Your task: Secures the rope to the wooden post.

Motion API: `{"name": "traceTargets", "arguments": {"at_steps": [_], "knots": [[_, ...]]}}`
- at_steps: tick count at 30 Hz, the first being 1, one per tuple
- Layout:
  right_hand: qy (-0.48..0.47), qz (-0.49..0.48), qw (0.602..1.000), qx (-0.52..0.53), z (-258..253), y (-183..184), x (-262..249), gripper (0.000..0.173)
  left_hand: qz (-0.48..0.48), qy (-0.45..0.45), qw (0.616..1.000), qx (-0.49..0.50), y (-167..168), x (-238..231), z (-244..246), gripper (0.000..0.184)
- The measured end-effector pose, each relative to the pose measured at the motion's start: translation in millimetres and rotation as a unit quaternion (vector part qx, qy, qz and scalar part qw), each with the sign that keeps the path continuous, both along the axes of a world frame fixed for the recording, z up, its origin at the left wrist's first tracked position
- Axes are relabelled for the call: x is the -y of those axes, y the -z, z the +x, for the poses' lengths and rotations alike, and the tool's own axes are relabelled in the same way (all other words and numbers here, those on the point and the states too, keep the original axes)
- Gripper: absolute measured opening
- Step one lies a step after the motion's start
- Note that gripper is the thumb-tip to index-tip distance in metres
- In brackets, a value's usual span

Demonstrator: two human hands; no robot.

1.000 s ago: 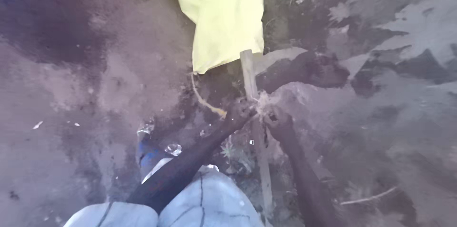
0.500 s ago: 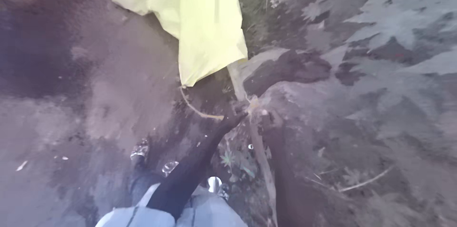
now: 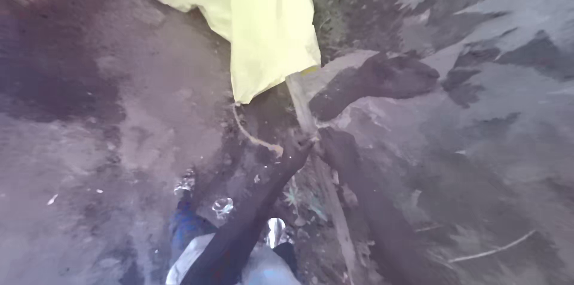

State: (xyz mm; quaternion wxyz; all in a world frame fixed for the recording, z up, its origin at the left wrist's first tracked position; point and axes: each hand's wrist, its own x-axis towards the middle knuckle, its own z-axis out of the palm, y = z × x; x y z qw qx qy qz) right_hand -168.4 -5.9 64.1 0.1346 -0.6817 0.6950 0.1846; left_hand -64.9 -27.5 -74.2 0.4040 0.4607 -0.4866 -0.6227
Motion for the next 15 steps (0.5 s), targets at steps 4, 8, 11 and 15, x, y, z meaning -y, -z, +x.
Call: {"name": "traceTargets", "arguments": {"at_steps": [4, 8, 11, 15], "knots": [[0.014, -0.077, 0.997, 0.024, -22.5, 39.7, 1.7, 0.040, 0.022, -0.025, 0.999, 0.007, 4.4, -4.5, -11.7, 0.038], [0.141, -0.093, 0.979, 0.115, -34.7, 59.3, -22.0, 0.039, 0.019, -0.029, 0.999, 0.009, -0.1, -9.0, -17.6, 0.017], [0.145, -0.245, 0.945, 0.160, -35.4, 95.8, -33.7, 0.039, 0.012, -0.039, 0.999, 0.022, -17.1, -6.9, -12.4, 0.018], [0.074, -0.304, 0.935, 0.168, -32.2, 95.5, -35.0, 0.032, -0.008, -0.047, 0.998, 0.032, -13.9, -8.1, -11.6, 0.013]]}}
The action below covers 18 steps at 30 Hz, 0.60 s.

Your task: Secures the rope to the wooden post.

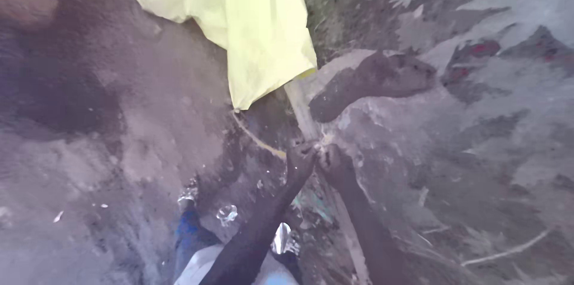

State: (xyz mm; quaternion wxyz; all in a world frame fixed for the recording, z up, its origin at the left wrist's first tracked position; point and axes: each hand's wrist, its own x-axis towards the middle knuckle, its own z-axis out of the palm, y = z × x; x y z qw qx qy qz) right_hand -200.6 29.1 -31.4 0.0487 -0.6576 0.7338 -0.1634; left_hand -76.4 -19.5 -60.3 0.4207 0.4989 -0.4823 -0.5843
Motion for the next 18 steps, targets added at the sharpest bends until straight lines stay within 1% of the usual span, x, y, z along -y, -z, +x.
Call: {"name": "traceTargets", "arguments": {"at_steps": [2, 4, 6, 8, 10, 11, 12, 13, 14, 15, 16, 17, 18], "knots": [[0.008, 0.009, 1.000, 0.016, 2.9, -6.0, -6.5, 0.032, 0.020, -0.012, 0.999, -0.021, -8.3, -6.4, -2.3, 0.016], [0.050, -0.003, 0.998, 0.042, 10.6, -5.4, -9.0, 0.034, 0.029, -0.039, 0.997, -0.054, -16.3, -6.2, -5.6, 0.024], [0.070, -0.015, 0.997, 0.043, 21.7, 0.8, -18.0, 0.038, 0.023, -0.062, 0.995, -0.071, -10.9, -9.3, -5.7, 0.020], [0.050, -0.005, 0.999, 0.021, 16.7, 4.2, -21.6, 0.040, 0.023, -0.042, 0.998, -0.049, -6.5, -7.5, -4.2, 0.017], [0.006, -0.042, 0.999, -0.019, -1.9, 8.3, -20.9, 0.038, 0.027, -0.026, 0.999, -0.025, -7.2, -5.9, -1.9, 0.020], [0.008, -0.028, 0.999, -0.025, -5.7, -0.5, -19.0, 0.041, 0.031, -0.025, 0.999, -0.020, -10.3, -3.8, -1.1, 0.018], [0.033, 0.031, 0.999, -0.020, -2.4, -19.2, -19.2, 0.045, 0.027, -0.024, 0.999, -0.008, -8.5, -2.0, -1.4, 0.018], [0.054, 0.121, 0.991, -0.032, 6.2, -46.6, -19.9, 0.048, 0.027, -0.022, 0.999, 0.007, -7.2, -2.9, -1.3, 0.019], [0.058, 0.207, 0.976, -0.031, 16.2, -73.0, -20.1, 0.050, 0.034, -0.011, 0.999, 0.017, -10.8, -3.9, 1.1, 0.020], [0.079, 0.286, 0.955, -0.007, 26.3, -93.4, -17.4, 0.048, 0.039, -0.005, 0.999, 0.021, -13.4, -5.2, 3.4, 0.021], [0.079, 0.208, 0.975, -0.023, 29.2, -82.7, -17.5, 0.039, 0.037, -0.003, 0.999, 0.019, -14.4, -5.6, 4.6, 0.021], [0.061, 0.117, 0.990, -0.050, 29.9, -64.8, -16.8, 0.031, 0.030, -0.004, 0.999, 0.020, -12.7, -4.9, 4.7, 0.021], [0.019, 0.036, 0.995, -0.096, 28.3, -45.9, -16.1, 0.025, 0.020, -0.006, 1.000, 0.018, -10.8, -5.0, 4.5, 0.020]]}}
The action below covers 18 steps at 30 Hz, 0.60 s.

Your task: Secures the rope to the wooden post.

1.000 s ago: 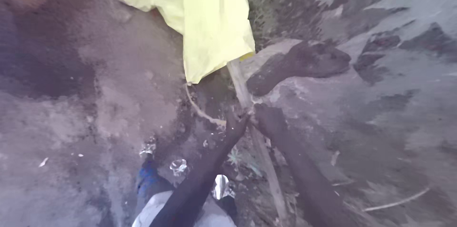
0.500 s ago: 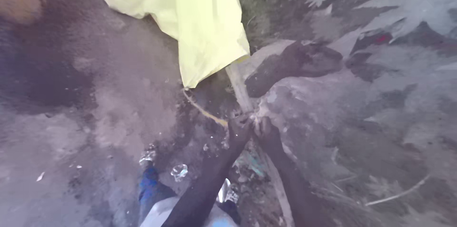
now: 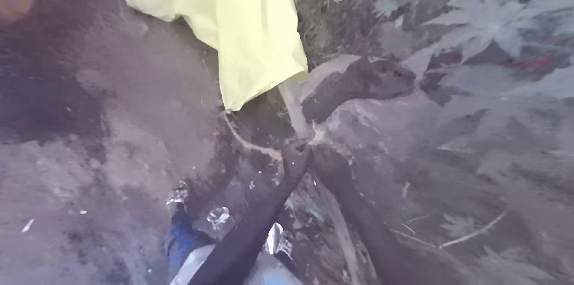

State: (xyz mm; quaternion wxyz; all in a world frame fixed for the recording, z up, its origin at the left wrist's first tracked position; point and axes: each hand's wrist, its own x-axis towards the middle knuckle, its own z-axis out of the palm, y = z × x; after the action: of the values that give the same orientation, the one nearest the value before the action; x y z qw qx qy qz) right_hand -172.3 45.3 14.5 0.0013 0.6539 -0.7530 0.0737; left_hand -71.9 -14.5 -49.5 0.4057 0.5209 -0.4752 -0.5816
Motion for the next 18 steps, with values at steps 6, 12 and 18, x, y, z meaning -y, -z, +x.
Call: {"name": "traceTargets", "arguments": {"at_steps": [6, 12, 18], "knots": [[0.029, 0.203, 0.976, -0.073, 23.5, -23.0, 33.3, 0.030, 0.039, 0.018, 0.999, -0.013, -2.4, 9.3, -0.2, 0.023], [-0.067, 0.204, 0.974, -0.077, 18.7, -23.3, 48.8, 0.021, 0.032, 0.055, 0.998, 0.022, -3.4, 11.0, 5.0, 0.023], [0.030, 0.254, 0.966, -0.036, 32.5, -44.3, 28.7, 0.039, 0.060, 0.018, 0.996, -0.059, 10.6, 20.6, -5.1, 0.029]]}}
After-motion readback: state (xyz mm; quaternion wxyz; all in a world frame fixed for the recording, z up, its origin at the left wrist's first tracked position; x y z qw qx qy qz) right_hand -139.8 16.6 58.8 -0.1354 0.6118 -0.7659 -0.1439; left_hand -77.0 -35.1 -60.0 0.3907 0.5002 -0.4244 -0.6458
